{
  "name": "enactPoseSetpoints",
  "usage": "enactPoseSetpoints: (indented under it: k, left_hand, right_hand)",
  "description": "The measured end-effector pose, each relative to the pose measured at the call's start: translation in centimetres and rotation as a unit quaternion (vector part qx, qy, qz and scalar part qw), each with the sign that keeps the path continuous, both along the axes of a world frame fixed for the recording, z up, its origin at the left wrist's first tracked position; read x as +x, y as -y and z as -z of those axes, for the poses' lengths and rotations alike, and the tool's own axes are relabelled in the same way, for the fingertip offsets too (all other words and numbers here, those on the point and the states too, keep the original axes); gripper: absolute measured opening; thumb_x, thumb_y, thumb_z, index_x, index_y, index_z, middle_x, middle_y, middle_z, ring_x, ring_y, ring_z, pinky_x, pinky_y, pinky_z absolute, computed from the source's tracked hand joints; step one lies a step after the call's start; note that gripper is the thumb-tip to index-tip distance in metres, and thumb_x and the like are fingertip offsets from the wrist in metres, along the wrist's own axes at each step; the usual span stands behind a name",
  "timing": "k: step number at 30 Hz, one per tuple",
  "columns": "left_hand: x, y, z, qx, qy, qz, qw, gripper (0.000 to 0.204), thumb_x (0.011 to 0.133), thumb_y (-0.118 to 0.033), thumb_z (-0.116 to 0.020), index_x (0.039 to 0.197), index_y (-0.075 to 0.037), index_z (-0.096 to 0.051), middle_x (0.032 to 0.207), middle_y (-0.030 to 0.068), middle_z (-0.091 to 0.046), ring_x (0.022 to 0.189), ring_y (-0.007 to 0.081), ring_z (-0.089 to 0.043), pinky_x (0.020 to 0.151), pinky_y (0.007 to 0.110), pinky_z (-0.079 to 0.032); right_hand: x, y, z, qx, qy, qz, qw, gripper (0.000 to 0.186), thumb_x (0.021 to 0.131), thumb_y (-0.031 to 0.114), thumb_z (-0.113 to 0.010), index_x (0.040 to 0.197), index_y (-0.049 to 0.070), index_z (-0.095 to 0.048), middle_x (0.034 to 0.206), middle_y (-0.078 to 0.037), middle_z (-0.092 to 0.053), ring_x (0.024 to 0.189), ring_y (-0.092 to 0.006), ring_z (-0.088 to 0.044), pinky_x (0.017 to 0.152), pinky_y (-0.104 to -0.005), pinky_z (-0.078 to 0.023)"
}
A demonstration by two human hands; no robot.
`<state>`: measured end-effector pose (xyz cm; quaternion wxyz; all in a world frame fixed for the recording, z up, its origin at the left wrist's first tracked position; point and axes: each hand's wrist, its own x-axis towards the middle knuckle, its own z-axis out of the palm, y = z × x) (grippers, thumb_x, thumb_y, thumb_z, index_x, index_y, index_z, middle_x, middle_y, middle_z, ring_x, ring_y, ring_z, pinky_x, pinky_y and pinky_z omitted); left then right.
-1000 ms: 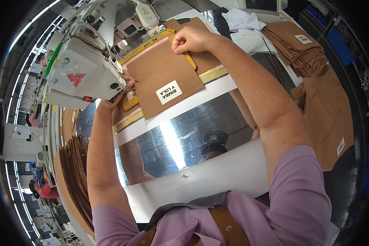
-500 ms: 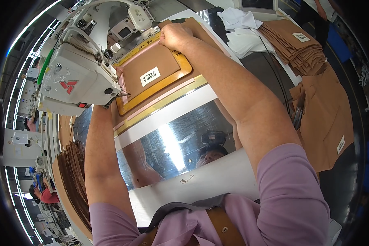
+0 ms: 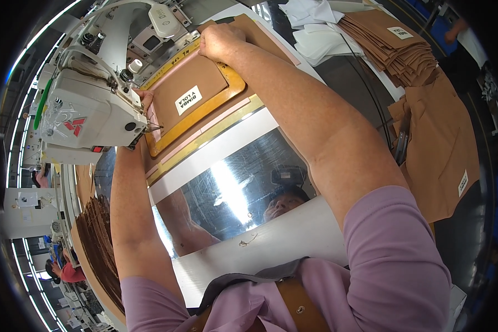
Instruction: Using an industrial sewing machine to stitch leather pockets onto sheets of leather.
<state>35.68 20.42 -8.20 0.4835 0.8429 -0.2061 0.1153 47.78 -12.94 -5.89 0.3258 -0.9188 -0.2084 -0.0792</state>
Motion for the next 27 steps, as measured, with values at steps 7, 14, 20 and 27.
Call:
enactPoseSetpoints:
  k: [7, 14, 20, 27]
  left_hand:
    - [0.5, -1.5, 0.1, 0.081, 0.068, -0.029, 0.994, 0.013, 0.095, -0.004, -0.066, 0.107, 0.0, -0.066, 0.097, 0.0108, -0.066, 0.093, 0.02, -0.066, 0.084, 0.033, -0.057]
    - [0.9, 0.9, 1.0, 0.162, 0.145, -0.061, 0.974, 0.013, 0.095, -0.002, -0.065, 0.108, 0.0, -0.066, 0.1, 0.0112, -0.066, 0.095, 0.0204, -0.066, 0.086, 0.033, -0.056]
    - [-0.5, 2.9, 1.4, 0.184, 0.138, -0.107, 0.967, 0.015, 0.097, -0.002, -0.063, 0.111, -0.001, -0.067, 0.111, 0.0117, -0.065, 0.105, 0.0217, -0.064, 0.093, 0.032, -0.053]
    - [-2.4, 2.9, 0.1, -0.006, -0.067, -0.082, 0.994, 0.035, 0.092, -0.006, -0.062, 0.127, -0.003, -0.061, 0.129, 0.0148, -0.061, 0.121, 0.0315, -0.057, 0.11, 0.04, -0.043]
  right_hand:
    - [0.4, -0.3, -0.6, -0.029, -0.048, -0.001, 0.998, 0.009, 0.087, 0.024, -0.073, 0.094, 0.021, -0.078, 0.105, -0.003, -0.077, 0.104, -0.0246, -0.071, 0.092, -0.0397, -0.055]
    - [-0.3, -0.1, -0.4, -0.007, -0.02, -0.009, 1.0, 0.014, 0.088, 0.021, -0.07, 0.101, 0.019, -0.077, 0.109, -0.006, -0.076, 0.106, -0.0262, -0.07, 0.092, -0.041, -0.055]
    - [-0.7, -0.4, 0.2, -0.097, 0.086, -0.016, 0.991, 0.02, 0.088, 0.015, -0.067, 0.107, 0.012, -0.074, 0.109, -0.011, -0.074, 0.11, -0.0292, -0.069, 0.089, -0.0434, -0.056]
    - [-2.7, -1.9, -0.6, -0.181, 0.286, -0.113, 0.934, 0.019, 0.095, 0.025, -0.063, 0.104, 0.011, -0.072, 0.102, -0.009, -0.071, 0.099, -0.0275, -0.07, 0.085, -0.0435, -0.056]
